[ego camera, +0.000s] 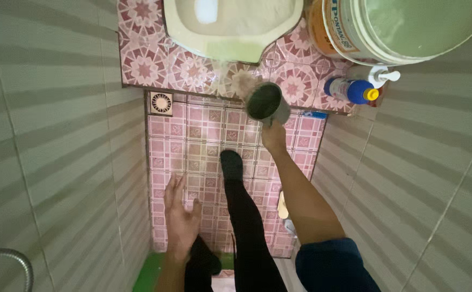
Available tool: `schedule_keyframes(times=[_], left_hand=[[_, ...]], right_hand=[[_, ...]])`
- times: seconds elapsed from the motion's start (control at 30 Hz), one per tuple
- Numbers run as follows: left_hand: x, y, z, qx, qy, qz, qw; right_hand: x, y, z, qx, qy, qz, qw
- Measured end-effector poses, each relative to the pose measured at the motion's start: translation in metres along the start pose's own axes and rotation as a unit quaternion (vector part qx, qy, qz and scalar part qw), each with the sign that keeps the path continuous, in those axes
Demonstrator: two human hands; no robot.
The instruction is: The person cleans a squat toilet by pouring water from a bucket using a dipper, scrubbing the toilet and tiled floor with a long-handled brush, and capping a bottle of cleaner.
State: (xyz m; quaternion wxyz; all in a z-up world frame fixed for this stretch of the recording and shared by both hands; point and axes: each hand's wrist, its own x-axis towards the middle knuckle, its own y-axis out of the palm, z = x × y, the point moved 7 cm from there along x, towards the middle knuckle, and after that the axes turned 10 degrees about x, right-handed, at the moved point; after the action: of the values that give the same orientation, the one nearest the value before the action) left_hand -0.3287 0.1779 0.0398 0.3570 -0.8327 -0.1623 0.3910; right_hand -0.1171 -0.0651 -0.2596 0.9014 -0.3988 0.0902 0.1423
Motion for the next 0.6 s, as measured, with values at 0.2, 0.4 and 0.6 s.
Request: schedule_keyframes(times=[0.2, 0.4, 0.6], left_hand=[[0.009, -0.002, -0.032, -0.096, -0.010, -0.005, 0.995], [0.012, -0.012, -0.047, -0.080, 0.057, -0.031, 0.995], [-0.002, -0.031, -0.022, -0.122, 0.013, -0.043, 0.991]], right_hand=[[-0.040, -0.040, 0.014, 0.485, 0.369, 0.094, 0.787], [-0.063, -0.095, 0.015, 0.543, 0.373, 0.046, 0.751], [-0.061, -0.029, -0.036, 0.318, 0.363, 0.084, 0.872]])
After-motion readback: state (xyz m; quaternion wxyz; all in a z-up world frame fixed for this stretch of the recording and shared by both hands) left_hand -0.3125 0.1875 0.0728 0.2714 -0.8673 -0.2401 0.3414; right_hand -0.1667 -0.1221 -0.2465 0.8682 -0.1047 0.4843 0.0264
